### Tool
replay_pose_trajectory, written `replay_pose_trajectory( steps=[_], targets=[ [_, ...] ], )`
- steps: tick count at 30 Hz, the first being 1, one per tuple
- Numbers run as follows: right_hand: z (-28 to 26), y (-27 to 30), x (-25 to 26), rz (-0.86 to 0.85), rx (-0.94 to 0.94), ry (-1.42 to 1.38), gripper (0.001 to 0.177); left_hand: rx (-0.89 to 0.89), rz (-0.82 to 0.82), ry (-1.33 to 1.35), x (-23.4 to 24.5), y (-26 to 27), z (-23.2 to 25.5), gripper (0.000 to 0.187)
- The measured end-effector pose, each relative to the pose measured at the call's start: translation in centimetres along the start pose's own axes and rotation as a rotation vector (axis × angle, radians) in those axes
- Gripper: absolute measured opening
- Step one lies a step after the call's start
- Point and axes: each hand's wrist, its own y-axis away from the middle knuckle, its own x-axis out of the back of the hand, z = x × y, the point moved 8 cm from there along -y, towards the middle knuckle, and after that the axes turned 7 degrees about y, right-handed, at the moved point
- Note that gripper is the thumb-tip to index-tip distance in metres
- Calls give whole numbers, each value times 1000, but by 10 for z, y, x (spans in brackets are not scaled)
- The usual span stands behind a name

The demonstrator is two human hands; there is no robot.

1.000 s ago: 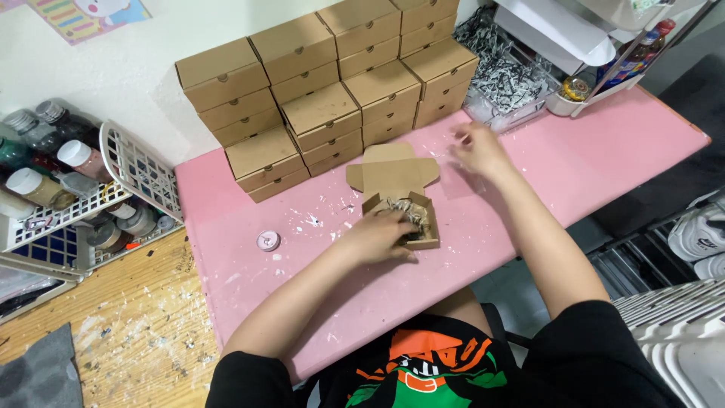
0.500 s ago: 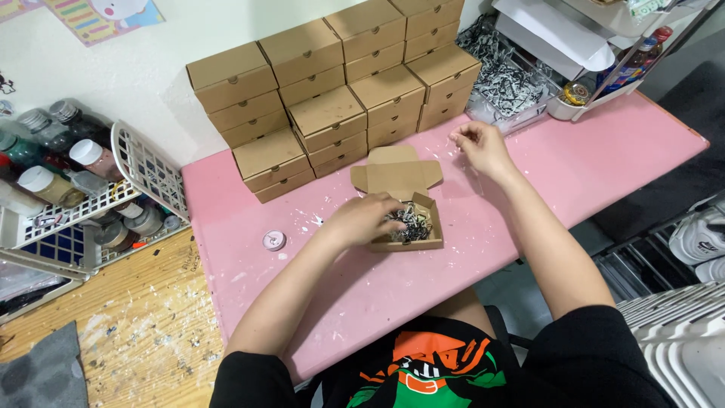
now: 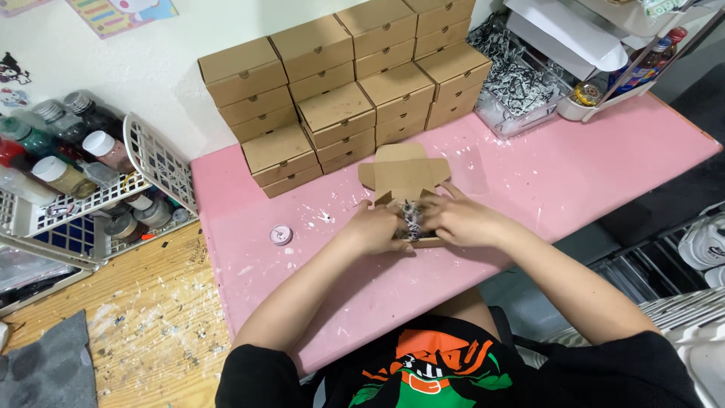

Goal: Packing small candle or cosmetic containers into cardboard boxes with shredded paper filling.

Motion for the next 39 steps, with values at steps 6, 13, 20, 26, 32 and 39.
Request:
replay_pose_trajectory(
  steps=[6,13,20,26,32,39],
  targets=[
    [91,39,4,79,-488,-389,41,9,82,112,46,16,-11,48],
    [116,68,-45,156,-291,175,56,334,257,-34,42,64,-89,49],
    [116,85,-20,253,-791,112,46,840,199,-152,50,155,-116,79],
    [115,70,-2,522,-927,-409,54,711,487,43,11,148,-152,52],
    [95,32,-21,639,-554,-791,56,340,624,221,14,90,-114,50],
    [55,-1,-22,502,-591,-1297,18,213,477,413,20,55,-81,81]
  ],
)
